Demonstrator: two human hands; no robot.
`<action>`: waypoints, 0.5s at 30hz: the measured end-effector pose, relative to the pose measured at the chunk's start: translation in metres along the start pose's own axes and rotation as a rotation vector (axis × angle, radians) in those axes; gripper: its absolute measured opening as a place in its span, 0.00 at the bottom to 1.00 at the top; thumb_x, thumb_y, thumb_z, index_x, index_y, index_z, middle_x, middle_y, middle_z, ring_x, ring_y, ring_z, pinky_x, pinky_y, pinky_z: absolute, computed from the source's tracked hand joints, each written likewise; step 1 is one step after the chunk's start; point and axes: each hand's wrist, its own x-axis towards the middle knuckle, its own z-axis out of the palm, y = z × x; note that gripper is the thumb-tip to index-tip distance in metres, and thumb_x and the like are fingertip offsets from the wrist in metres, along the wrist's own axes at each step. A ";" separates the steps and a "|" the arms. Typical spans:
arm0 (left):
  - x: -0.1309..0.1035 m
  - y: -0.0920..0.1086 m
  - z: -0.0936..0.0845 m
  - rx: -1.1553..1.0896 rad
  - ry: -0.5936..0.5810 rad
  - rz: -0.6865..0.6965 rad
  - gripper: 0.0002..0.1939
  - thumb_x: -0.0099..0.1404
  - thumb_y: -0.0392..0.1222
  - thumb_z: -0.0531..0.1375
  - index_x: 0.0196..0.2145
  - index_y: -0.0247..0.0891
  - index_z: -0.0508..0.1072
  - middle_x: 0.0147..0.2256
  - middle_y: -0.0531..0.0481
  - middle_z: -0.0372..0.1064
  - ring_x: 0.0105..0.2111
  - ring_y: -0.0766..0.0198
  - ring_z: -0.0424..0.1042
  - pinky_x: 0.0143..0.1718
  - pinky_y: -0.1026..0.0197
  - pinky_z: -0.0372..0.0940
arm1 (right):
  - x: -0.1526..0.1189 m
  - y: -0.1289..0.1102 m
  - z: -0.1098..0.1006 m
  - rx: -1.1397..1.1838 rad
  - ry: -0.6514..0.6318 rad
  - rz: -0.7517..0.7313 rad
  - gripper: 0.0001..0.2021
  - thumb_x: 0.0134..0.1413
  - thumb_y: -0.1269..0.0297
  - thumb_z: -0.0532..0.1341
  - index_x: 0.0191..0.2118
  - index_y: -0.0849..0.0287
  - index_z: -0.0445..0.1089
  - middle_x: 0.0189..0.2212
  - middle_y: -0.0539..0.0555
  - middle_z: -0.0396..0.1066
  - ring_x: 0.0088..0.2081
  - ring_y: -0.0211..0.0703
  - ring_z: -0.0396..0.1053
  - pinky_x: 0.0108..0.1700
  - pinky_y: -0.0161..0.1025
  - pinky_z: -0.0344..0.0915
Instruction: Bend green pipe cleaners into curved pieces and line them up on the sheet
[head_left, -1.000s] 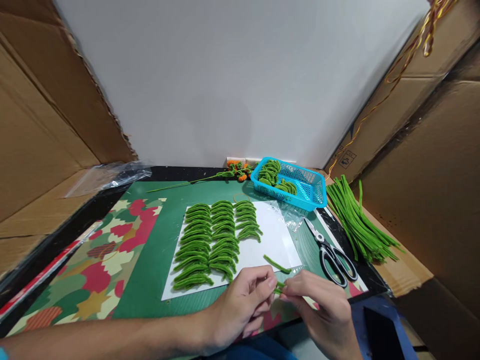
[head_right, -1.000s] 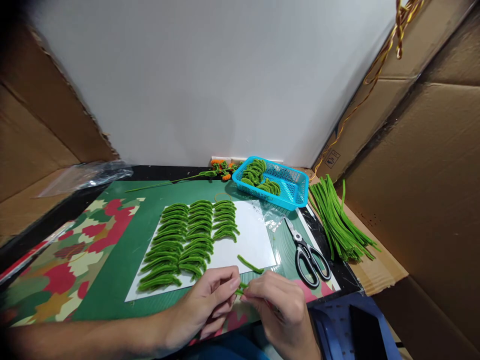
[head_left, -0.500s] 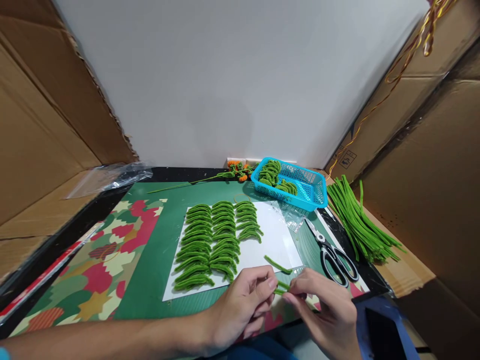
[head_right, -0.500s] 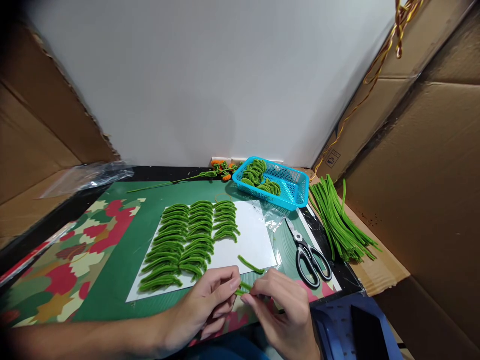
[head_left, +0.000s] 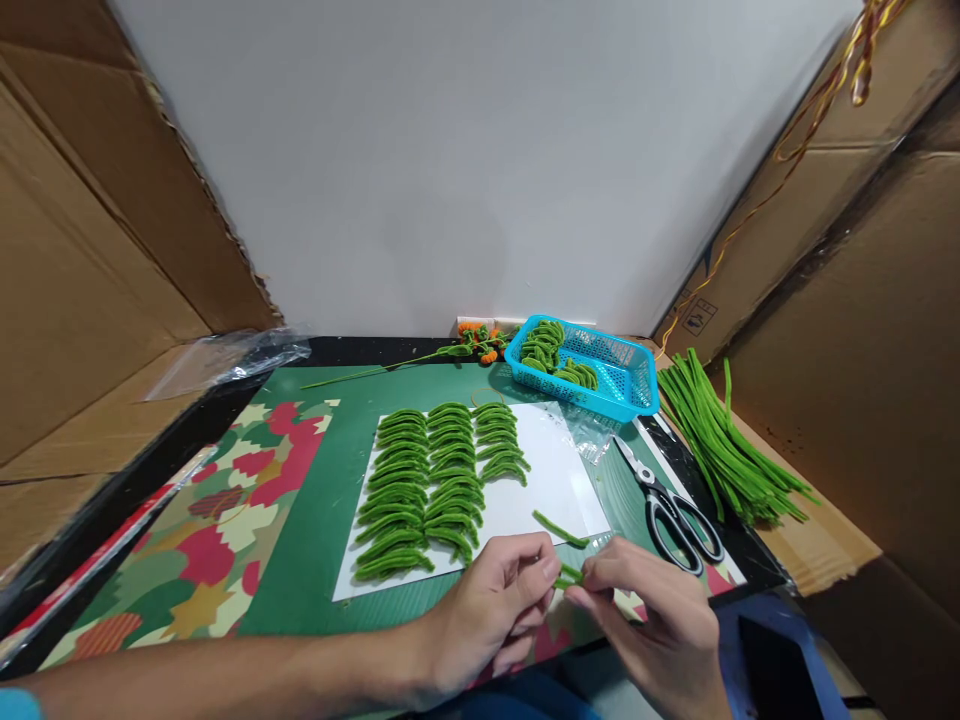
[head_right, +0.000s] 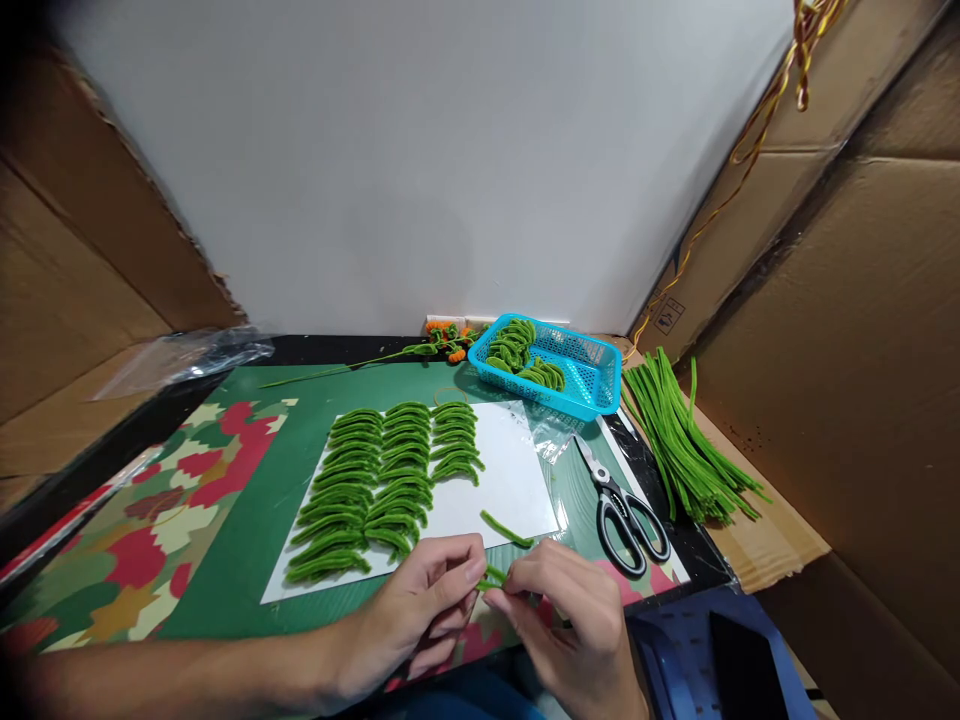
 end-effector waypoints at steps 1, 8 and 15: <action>0.000 0.000 0.000 0.001 -0.012 0.009 0.29 0.72 0.69 0.63 0.34 0.42 0.61 0.20 0.67 0.50 0.14 0.77 0.45 0.15 0.72 0.51 | 0.000 -0.001 0.000 0.001 -0.003 0.006 0.10 0.66 0.80 0.66 0.38 0.56 0.72 0.27 0.52 0.73 0.28 0.41 0.69 0.31 0.37 0.67; 0.000 0.003 0.002 0.011 -0.027 0.035 0.30 0.69 0.71 0.65 0.33 0.42 0.62 0.19 0.67 0.50 0.14 0.77 0.45 0.15 0.71 0.50 | 0.001 -0.004 0.000 0.021 -0.022 0.008 0.11 0.66 0.81 0.64 0.39 0.56 0.71 0.28 0.52 0.73 0.28 0.42 0.69 0.31 0.38 0.67; -0.002 0.003 0.000 -0.016 -0.013 -0.001 0.31 0.67 0.73 0.65 0.33 0.42 0.61 0.19 0.68 0.48 0.14 0.76 0.42 0.14 0.70 0.47 | 0.002 -0.003 0.000 -0.002 -0.031 -0.007 0.09 0.67 0.80 0.64 0.39 0.56 0.72 0.29 0.53 0.75 0.29 0.43 0.73 0.32 0.38 0.70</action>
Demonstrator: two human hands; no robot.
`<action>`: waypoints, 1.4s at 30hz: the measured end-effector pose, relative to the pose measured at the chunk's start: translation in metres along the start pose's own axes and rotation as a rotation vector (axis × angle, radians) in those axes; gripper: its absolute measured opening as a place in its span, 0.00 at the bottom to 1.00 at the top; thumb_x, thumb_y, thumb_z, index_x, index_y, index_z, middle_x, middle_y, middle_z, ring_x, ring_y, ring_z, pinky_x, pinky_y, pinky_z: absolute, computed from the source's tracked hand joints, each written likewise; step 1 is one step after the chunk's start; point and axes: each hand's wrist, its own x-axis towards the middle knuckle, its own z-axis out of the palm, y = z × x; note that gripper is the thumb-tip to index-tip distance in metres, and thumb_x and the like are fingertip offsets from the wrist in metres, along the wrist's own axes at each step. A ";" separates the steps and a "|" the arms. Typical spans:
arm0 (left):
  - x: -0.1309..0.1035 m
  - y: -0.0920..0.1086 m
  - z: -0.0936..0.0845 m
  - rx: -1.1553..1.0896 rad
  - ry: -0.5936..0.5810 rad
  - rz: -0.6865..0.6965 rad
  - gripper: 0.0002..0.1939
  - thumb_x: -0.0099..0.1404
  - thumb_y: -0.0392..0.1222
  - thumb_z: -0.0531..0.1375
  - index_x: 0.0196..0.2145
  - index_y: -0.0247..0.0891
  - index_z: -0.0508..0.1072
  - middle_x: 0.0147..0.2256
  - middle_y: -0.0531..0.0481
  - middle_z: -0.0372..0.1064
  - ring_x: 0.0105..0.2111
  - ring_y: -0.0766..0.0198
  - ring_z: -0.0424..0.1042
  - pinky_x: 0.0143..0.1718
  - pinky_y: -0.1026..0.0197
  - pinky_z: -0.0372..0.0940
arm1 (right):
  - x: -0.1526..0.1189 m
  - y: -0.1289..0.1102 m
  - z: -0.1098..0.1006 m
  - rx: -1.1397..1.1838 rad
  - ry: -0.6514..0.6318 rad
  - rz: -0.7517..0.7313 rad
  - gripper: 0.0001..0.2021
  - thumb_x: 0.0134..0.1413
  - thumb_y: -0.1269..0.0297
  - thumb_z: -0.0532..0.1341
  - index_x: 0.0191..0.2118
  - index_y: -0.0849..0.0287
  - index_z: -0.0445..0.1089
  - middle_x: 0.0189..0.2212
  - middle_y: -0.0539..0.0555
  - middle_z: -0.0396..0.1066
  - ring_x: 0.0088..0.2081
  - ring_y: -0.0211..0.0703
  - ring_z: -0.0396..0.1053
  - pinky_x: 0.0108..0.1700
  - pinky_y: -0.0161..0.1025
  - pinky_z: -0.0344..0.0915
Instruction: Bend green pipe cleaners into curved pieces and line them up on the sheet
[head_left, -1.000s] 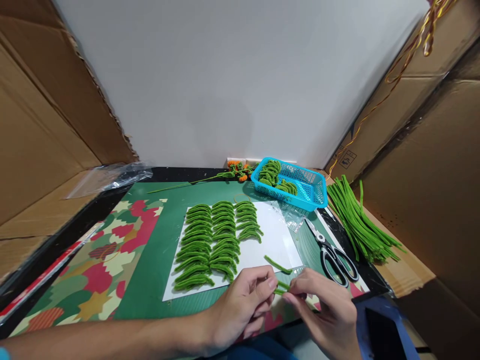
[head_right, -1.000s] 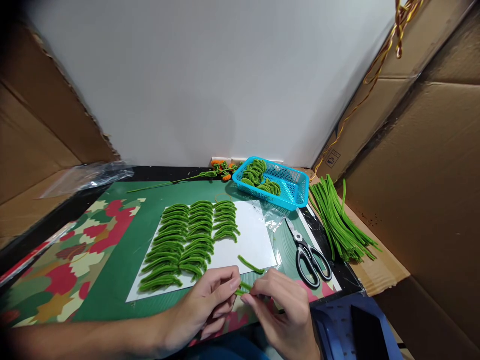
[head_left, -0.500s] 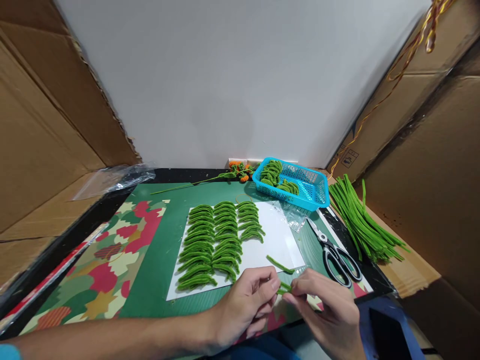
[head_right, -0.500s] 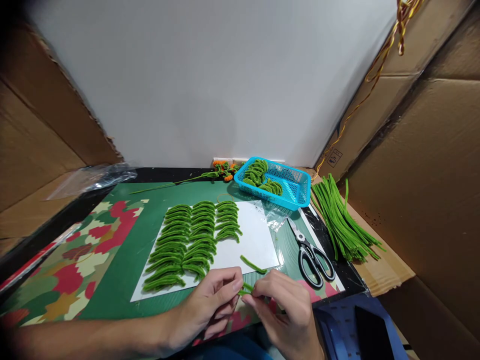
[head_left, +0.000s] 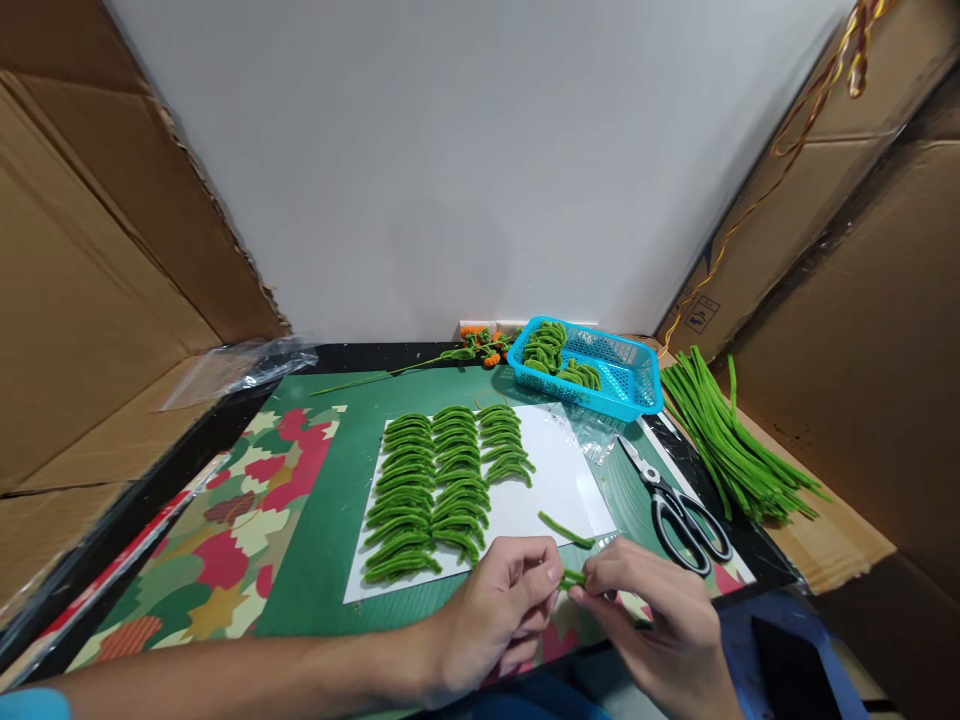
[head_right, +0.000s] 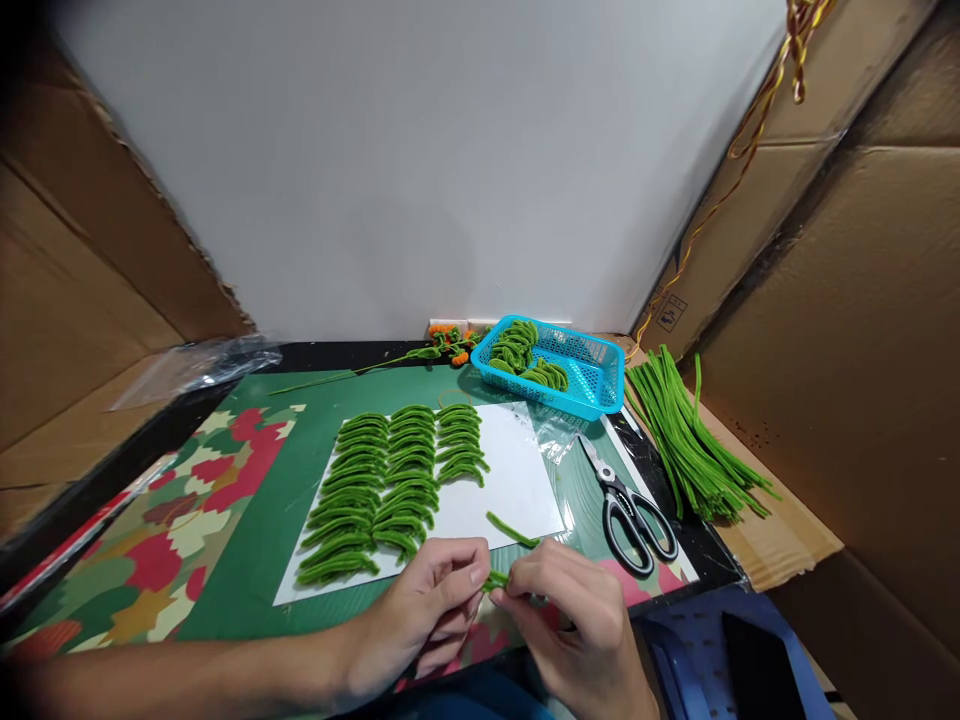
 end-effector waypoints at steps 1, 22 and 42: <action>0.000 0.000 0.000 0.002 0.000 0.004 0.31 0.67 0.73 0.65 0.33 0.42 0.61 0.18 0.68 0.48 0.14 0.76 0.42 0.14 0.70 0.47 | 0.000 0.000 0.000 -0.006 -0.003 0.002 0.09 0.67 0.78 0.65 0.39 0.56 0.73 0.28 0.53 0.75 0.29 0.43 0.73 0.32 0.38 0.70; 0.000 -0.001 0.001 0.090 0.026 0.058 0.28 0.72 0.70 0.62 0.34 0.41 0.64 0.18 0.68 0.47 0.14 0.76 0.41 0.15 0.69 0.49 | 0.001 0.000 0.000 0.011 0.019 0.001 0.10 0.65 0.81 0.65 0.38 0.57 0.74 0.28 0.53 0.76 0.28 0.44 0.74 0.32 0.39 0.72; -0.001 -0.004 0.002 0.049 -0.015 0.006 0.29 0.71 0.70 0.64 0.34 0.41 0.64 0.17 0.67 0.48 0.14 0.75 0.47 0.16 0.70 0.51 | -0.001 0.003 -0.003 0.028 -0.010 -0.006 0.11 0.66 0.82 0.65 0.39 0.56 0.73 0.29 0.53 0.76 0.29 0.43 0.73 0.32 0.38 0.71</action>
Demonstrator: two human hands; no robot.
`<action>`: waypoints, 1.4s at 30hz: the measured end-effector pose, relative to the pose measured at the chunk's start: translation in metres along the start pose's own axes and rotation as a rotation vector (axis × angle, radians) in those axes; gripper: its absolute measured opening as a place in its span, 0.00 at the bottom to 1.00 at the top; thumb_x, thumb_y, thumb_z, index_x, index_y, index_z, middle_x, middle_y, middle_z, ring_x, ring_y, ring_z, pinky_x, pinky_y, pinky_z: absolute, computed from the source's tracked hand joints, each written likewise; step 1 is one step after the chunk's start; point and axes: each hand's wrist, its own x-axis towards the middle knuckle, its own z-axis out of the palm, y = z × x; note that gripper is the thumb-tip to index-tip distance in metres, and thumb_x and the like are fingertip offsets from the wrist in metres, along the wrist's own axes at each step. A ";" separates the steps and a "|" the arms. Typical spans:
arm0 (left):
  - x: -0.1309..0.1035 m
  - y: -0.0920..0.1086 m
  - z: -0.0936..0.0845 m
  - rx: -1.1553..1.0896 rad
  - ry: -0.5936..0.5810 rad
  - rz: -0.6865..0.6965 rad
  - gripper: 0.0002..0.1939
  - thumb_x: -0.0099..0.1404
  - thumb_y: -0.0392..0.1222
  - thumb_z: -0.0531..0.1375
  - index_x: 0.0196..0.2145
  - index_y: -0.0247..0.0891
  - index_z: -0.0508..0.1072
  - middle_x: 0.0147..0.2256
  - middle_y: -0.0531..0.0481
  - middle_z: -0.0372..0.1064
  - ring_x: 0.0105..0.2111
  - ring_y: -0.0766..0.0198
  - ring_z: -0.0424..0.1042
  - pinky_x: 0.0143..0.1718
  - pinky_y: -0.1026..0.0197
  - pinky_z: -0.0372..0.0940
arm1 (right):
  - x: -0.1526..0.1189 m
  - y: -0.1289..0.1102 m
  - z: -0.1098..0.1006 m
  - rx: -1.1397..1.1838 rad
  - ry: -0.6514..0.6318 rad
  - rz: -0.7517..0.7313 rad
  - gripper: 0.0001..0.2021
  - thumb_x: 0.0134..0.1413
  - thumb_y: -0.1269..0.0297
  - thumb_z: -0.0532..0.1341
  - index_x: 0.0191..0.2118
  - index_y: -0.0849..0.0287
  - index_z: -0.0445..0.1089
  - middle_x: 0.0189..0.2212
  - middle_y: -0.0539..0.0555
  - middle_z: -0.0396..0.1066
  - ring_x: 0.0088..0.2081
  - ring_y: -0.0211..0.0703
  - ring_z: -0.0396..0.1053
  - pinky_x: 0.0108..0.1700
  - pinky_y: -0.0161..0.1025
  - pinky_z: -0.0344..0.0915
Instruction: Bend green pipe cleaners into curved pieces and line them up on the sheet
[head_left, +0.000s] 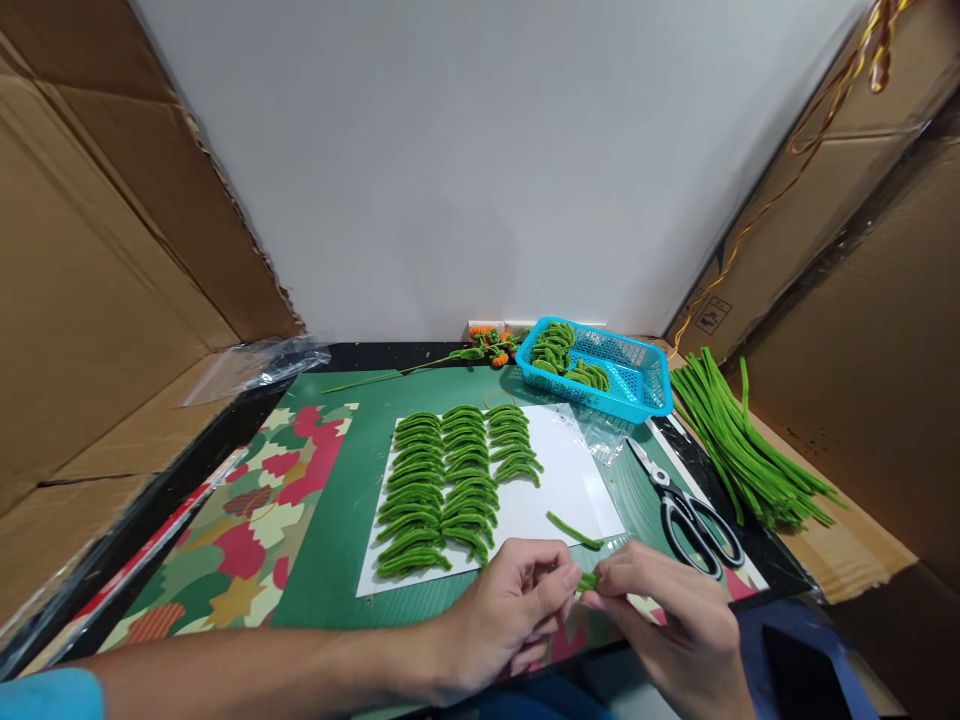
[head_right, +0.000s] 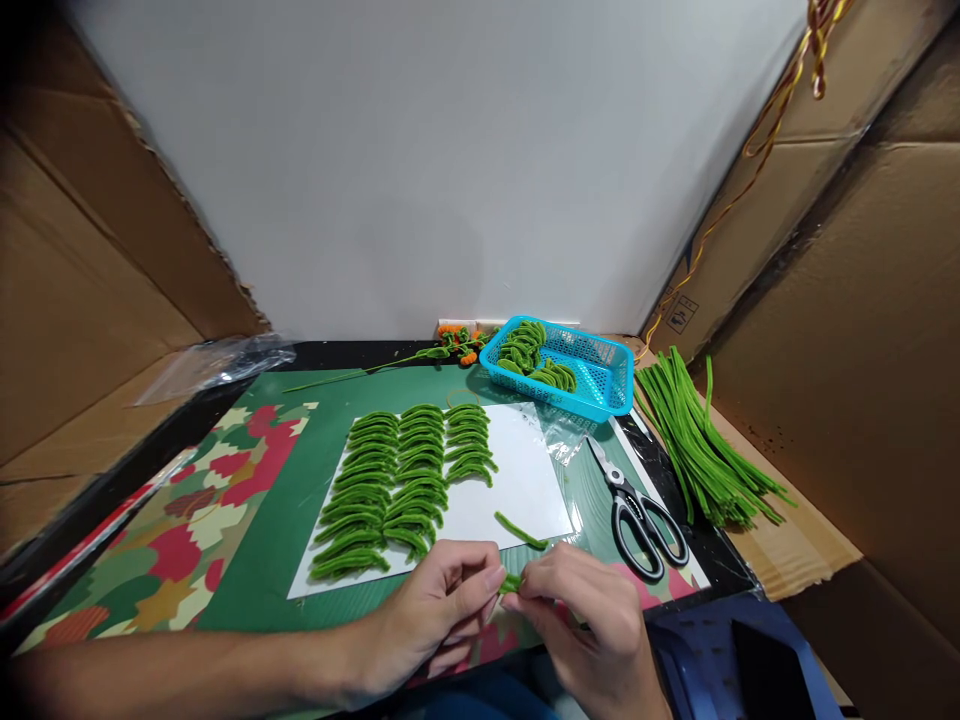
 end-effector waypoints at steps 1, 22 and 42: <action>0.000 0.000 0.000 0.011 0.003 0.002 0.28 0.72 0.70 0.63 0.34 0.41 0.64 0.17 0.67 0.48 0.14 0.75 0.47 0.17 0.70 0.52 | 0.000 0.000 0.000 -0.001 -0.002 0.000 0.11 0.66 0.82 0.65 0.39 0.56 0.72 0.29 0.53 0.76 0.29 0.43 0.73 0.32 0.38 0.71; 0.000 0.000 0.001 -0.001 0.074 -0.019 0.28 0.73 0.68 0.63 0.32 0.39 0.67 0.17 0.65 0.54 0.12 0.76 0.49 0.14 0.72 0.52 | -0.001 -0.002 0.000 -0.049 0.000 0.021 0.12 0.67 0.81 0.65 0.39 0.55 0.70 0.29 0.52 0.75 0.28 0.42 0.72 0.32 0.37 0.69; 0.005 0.001 -0.001 -0.004 0.054 0.104 0.17 0.76 0.57 0.65 0.43 0.41 0.66 0.25 0.63 0.61 0.12 0.80 0.54 0.13 0.75 0.53 | 0.001 -0.015 -0.007 0.039 -0.147 0.171 0.09 0.72 0.77 0.63 0.45 0.56 0.77 0.35 0.53 0.80 0.35 0.43 0.76 0.38 0.38 0.69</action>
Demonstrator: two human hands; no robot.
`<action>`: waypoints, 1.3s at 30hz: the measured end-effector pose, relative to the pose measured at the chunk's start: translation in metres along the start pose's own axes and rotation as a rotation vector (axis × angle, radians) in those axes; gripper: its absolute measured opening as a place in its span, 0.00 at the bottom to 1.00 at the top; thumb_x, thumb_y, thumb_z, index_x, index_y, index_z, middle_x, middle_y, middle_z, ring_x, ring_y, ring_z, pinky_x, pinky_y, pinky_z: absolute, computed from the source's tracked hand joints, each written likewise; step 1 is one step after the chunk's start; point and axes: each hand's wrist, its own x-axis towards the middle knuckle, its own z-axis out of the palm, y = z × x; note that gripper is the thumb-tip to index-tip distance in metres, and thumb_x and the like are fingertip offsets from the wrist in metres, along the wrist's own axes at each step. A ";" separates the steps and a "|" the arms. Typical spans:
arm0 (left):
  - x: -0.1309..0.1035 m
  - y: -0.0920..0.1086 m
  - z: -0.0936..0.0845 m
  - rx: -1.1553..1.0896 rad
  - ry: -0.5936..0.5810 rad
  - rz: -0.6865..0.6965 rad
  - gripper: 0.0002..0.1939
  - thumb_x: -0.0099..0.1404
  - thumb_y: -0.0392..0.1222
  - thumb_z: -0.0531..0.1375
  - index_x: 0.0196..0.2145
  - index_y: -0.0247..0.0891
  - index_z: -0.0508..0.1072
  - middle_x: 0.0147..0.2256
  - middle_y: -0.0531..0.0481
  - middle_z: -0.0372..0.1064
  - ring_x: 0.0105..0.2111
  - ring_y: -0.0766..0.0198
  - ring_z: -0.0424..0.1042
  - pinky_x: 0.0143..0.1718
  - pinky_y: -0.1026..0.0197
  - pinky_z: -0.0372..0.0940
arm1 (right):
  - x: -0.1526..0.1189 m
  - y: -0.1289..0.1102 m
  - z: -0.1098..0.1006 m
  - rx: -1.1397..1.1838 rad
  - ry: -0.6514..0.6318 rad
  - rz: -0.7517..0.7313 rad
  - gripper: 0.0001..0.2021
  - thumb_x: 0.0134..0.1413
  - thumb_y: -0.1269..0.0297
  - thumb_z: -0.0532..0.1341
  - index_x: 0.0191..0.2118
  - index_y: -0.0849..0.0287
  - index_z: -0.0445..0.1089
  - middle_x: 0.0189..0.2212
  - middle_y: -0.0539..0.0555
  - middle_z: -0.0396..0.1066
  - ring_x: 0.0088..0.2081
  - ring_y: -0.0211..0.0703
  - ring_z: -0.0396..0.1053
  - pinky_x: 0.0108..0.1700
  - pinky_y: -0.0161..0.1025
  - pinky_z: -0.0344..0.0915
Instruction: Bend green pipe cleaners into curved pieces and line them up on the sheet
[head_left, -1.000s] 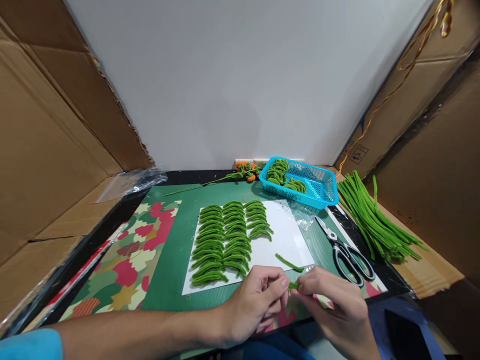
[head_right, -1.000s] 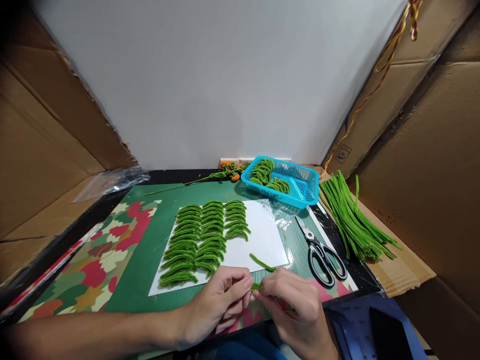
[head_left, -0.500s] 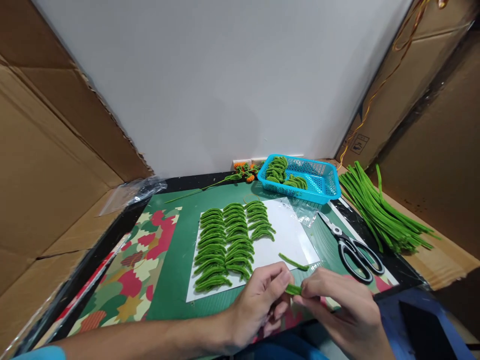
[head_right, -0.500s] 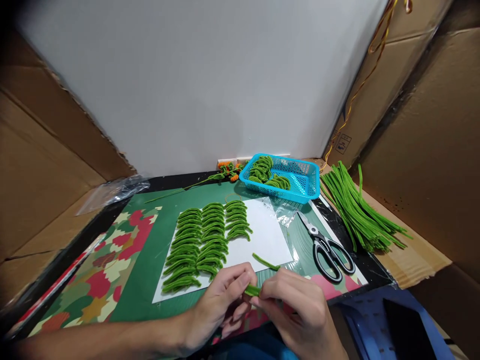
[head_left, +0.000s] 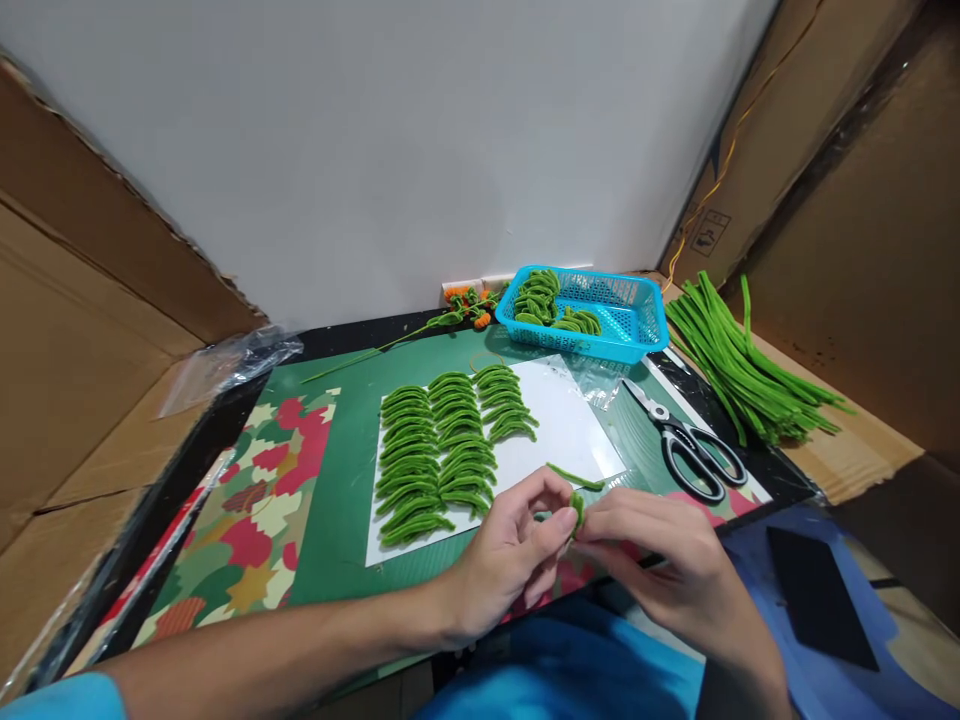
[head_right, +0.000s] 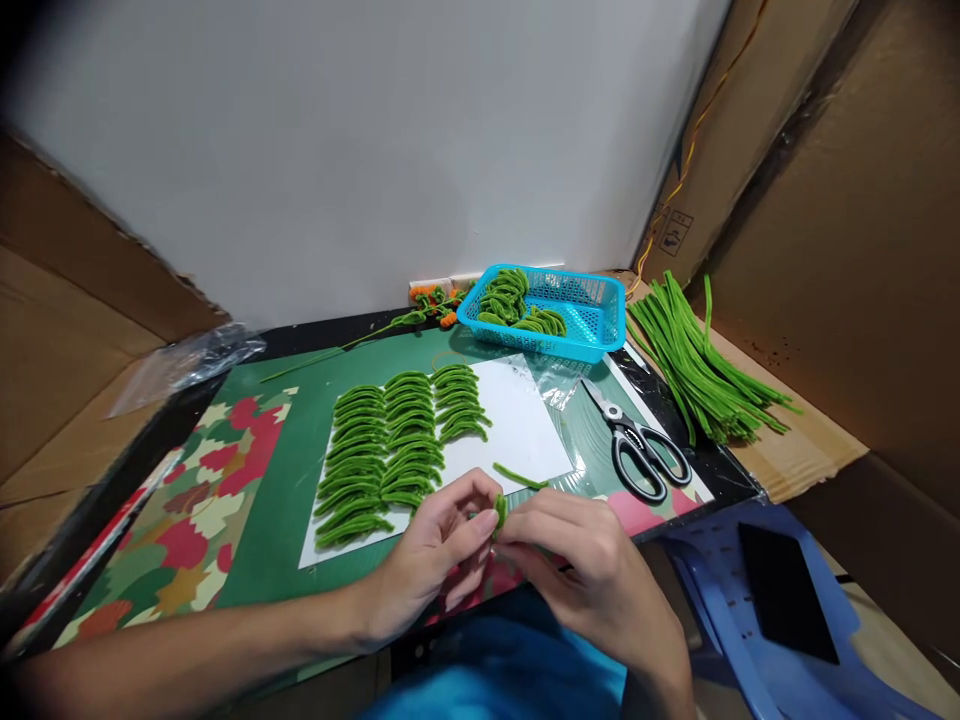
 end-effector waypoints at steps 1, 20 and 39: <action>0.000 -0.001 0.000 0.001 -0.004 0.003 0.17 0.76 0.56 0.65 0.43 0.41 0.66 0.25 0.64 0.61 0.12 0.80 0.54 0.13 0.75 0.54 | 0.000 -0.001 0.000 -0.002 -0.002 0.006 0.09 0.72 0.77 0.63 0.45 0.56 0.77 0.35 0.53 0.80 0.35 0.43 0.75 0.38 0.38 0.69; 0.002 0.003 0.003 0.123 0.015 0.011 0.17 0.77 0.56 0.63 0.45 0.41 0.65 0.31 0.57 0.73 0.13 0.79 0.63 0.14 0.76 0.53 | 0.002 0.005 -0.002 -0.069 0.108 0.217 0.06 0.73 0.66 0.65 0.40 0.55 0.77 0.32 0.51 0.77 0.31 0.41 0.70 0.34 0.37 0.63; 0.003 0.005 0.002 0.150 0.063 0.022 0.19 0.74 0.56 0.67 0.37 0.39 0.67 0.25 0.59 0.66 0.16 0.77 0.52 0.18 0.71 0.44 | 0.007 0.006 0.003 0.039 0.133 0.195 0.12 0.73 0.67 0.63 0.35 0.57 0.78 0.29 0.51 0.78 0.30 0.41 0.72 0.35 0.38 0.66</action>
